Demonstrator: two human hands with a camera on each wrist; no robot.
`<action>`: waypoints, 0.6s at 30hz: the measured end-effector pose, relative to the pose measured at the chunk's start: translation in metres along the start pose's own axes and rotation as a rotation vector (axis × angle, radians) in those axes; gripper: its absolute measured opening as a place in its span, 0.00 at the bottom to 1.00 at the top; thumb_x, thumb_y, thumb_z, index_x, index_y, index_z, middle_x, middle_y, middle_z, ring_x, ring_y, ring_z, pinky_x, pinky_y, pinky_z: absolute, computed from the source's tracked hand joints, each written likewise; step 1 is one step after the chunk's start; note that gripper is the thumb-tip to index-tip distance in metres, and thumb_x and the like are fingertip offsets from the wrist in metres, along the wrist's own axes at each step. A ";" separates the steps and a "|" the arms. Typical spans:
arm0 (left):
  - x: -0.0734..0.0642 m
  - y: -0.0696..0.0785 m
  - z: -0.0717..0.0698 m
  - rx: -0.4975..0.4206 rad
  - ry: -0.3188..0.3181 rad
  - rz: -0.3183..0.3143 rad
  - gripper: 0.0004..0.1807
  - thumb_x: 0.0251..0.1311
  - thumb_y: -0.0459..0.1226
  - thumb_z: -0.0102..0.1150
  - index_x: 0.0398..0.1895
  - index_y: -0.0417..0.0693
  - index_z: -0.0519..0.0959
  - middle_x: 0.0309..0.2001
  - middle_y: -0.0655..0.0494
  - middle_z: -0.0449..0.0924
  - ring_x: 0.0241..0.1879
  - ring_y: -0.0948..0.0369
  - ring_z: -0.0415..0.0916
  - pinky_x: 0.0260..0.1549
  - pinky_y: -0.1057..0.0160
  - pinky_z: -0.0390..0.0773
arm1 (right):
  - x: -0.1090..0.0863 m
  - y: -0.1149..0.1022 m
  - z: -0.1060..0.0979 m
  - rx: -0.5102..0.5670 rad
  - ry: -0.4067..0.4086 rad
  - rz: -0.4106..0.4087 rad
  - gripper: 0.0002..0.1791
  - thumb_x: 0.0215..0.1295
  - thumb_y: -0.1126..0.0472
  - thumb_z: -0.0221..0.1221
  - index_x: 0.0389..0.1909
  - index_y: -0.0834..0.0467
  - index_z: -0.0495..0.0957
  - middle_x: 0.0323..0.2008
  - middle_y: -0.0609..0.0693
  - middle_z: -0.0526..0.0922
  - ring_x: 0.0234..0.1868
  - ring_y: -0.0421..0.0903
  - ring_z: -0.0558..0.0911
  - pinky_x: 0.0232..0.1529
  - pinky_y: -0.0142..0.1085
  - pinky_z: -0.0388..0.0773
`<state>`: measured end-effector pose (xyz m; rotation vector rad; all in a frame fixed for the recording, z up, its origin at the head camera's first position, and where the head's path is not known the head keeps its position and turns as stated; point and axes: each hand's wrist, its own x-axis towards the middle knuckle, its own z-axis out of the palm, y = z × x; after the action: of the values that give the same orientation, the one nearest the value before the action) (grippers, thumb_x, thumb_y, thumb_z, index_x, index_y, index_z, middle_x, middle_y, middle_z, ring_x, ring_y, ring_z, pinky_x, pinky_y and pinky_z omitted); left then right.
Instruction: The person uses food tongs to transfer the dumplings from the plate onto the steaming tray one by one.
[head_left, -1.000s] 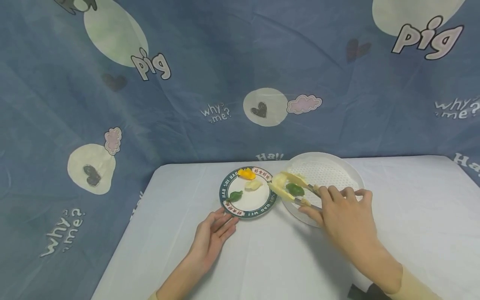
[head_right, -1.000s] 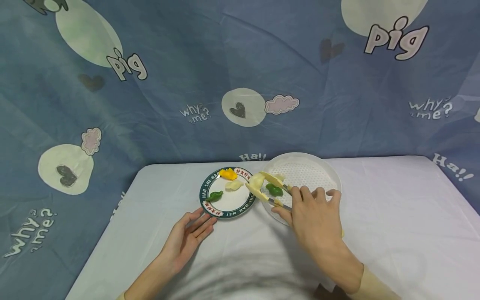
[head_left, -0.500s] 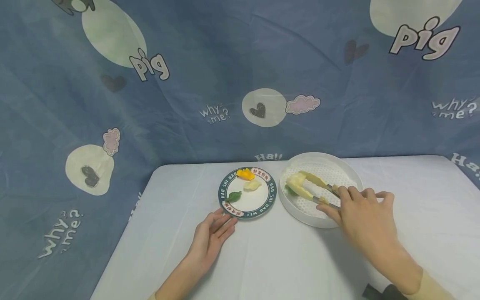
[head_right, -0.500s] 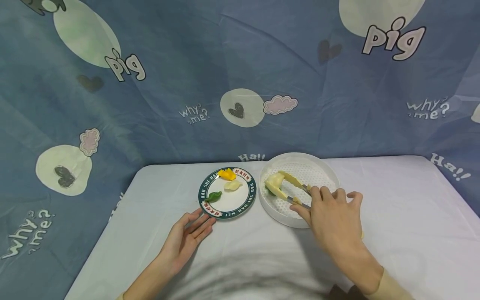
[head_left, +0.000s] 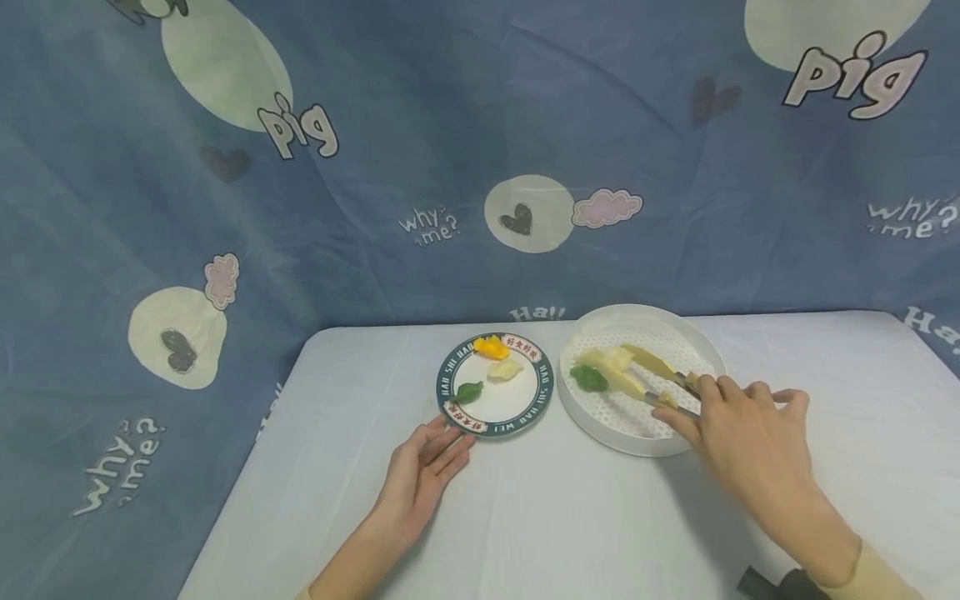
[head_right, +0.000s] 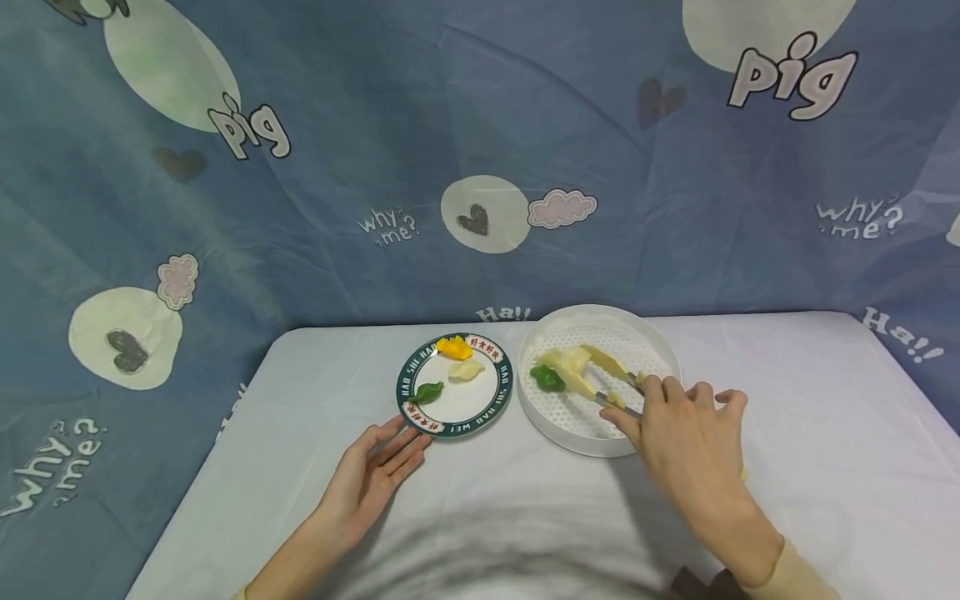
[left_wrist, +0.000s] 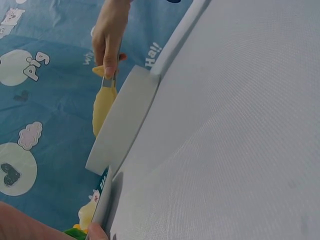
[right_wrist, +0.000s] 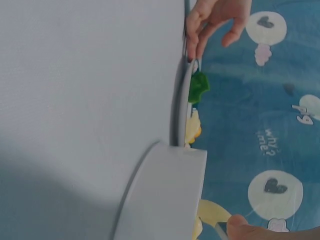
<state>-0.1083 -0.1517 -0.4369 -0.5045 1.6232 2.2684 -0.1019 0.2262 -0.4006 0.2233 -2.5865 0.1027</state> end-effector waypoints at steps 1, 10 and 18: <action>0.000 0.000 0.000 0.000 0.001 0.001 0.39 0.78 0.41 0.41 0.87 0.37 0.47 0.82 0.31 0.55 0.83 0.39 0.61 0.86 0.49 0.66 | 0.000 0.001 0.001 0.000 -0.005 0.004 0.43 0.72 0.23 0.50 0.41 0.63 0.81 0.17 0.54 0.71 0.26 0.65 0.80 0.28 0.61 0.69; 0.000 0.000 -0.001 -0.002 0.005 0.004 0.40 0.77 0.41 0.42 0.87 0.37 0.47 0.82 0.31 0.56 0.83 0.40 0.62 0.85 0.50 0.67 | 0.000 0.005 0.003 0.009 0.037 -0.032 0.50 0.73 0.18 0.36 0.31 0.63 0.76 0.16 0.51 0.67 0.21 0.63 0.76 0.24 0.56 0.65; 0.001 0.000 -0.001 -0.005 0.008 -0.003 0.39 0.77 0.41 0.41 0.87 0.38 0.47 0.82 0.31 0.56 0.83 0.40 0.62 0.85 0.49 0.67 | -0.004 0.008 0.009 0.005 -0.038 -0.016 0.42 0.69 0.23 0.53 0.34 0.62 0.79 0.16 0.49 0.67 0.19 0.58 0.72 0.25 0.55 0.65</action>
<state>-0.1091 -0.1527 -0.4379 -0.5173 1.6202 2.2711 -0.1047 0.2334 -0.4107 0.2497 -2.6223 0.0996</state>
